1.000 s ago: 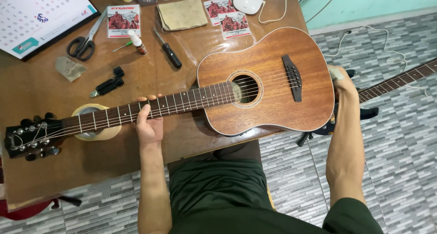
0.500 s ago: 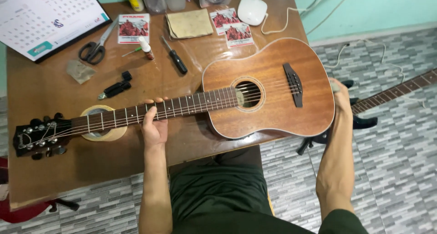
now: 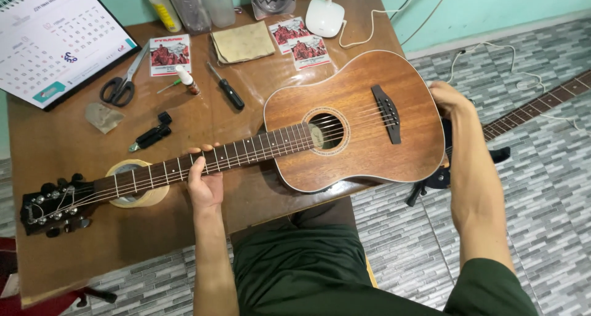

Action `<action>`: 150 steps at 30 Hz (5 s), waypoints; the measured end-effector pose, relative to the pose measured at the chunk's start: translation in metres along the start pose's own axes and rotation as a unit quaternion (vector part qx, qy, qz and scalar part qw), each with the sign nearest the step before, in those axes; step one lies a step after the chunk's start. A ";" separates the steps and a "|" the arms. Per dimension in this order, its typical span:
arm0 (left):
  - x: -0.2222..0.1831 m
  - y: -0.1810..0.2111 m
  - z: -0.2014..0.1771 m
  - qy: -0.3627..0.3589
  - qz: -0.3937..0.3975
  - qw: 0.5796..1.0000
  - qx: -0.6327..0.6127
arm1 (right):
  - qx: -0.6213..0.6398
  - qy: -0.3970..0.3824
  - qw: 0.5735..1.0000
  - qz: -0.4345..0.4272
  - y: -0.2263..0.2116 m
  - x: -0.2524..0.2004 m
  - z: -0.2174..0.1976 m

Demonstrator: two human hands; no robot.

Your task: Cleaning the body and neck of an acoustic guitar with a cloth and tuning the strings by adjusting the pegs.

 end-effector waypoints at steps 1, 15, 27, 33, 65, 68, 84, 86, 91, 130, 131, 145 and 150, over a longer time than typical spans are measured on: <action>-0.001 0.001 -0.003 0.004 0.002 1.000 0.003 | 0.010 -0.002 1.000 0.008 0.011 0.020 -0.002; -0.005 0.013 0.022 0.000 0.037 0.999 -0.018 | -0.238 -0.075 0.967 -0.055 -0.086 -0.107 0.000; -0.004 0.005 0.010 -0.031 0.006 0.998 -0.047 | -0.038 -0.061 0.990 0.125 -0.142 -0.067 0.040; -0.005 0.017 0.021 -0.011 0.020 0.999 -0.032 | -0.261 -0.002 0.964 -0.052 -0.148 -0.009 0.054; 0.002 0.019 0.021 -0.004 0.111 0.994 -0.009 | -0.383 -0.404 0.805 -0.203 -0.366 -0.183 0.329; 0.003 0.017 0.018 -0.007 0.123 0.992 -0.012 | -0.548 -0.412 0.683 -0.253 -0.374 -0.203 0.352; -0.019 0.025 0.026 -0.043 0.129 0.991 -0.015 | -0.107 -0.108 0.901 -0.407 -0.277 -0.258 0.301; -0.033 0.009 0.017 -0.034 0.107 0.993 0.032 | -0.046 -0.039 0.910 -0.411 -0.266 -0.277 0.300; -0.074 -0.007 -0.026 0.161 0.055 0.978 0.125 | -0.023 -0.025 0.856 -0.516 -0.281 -0.332 0.328; -0.029 0.132 -0.126 0.421 0.273 0.617 0.606 | -0.458 -0.034 0.717 -0.525 -0.305 -0.291 0.378; -0.029 0.131 -0.128 0.421 0.273 0.618 0.605 | -0.459 -0.033 0.716 -0.525 -0.315 -0.303 0.373; -0.034 0.166 -0.120 0.385 0.169 0.692 0.587 | -0.457 -0.038 0.727 -0.511 -0.301 -0.280 0.382; -0.033 0.162 -0.126 0.371 0.153 0.679 0.615 | -0.410 -0.076 0.742 -0.525 -0.310 -0.300 0.373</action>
Point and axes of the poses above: each hand's wrist, its own x-axis towards the middle knuckle, its own z-axis out of the palm, y = z × x, the point moved 3 cm from there along x, towards the middle knuckle, and after that the axes turned 2 degrees about -z, right-handed, at the moved point
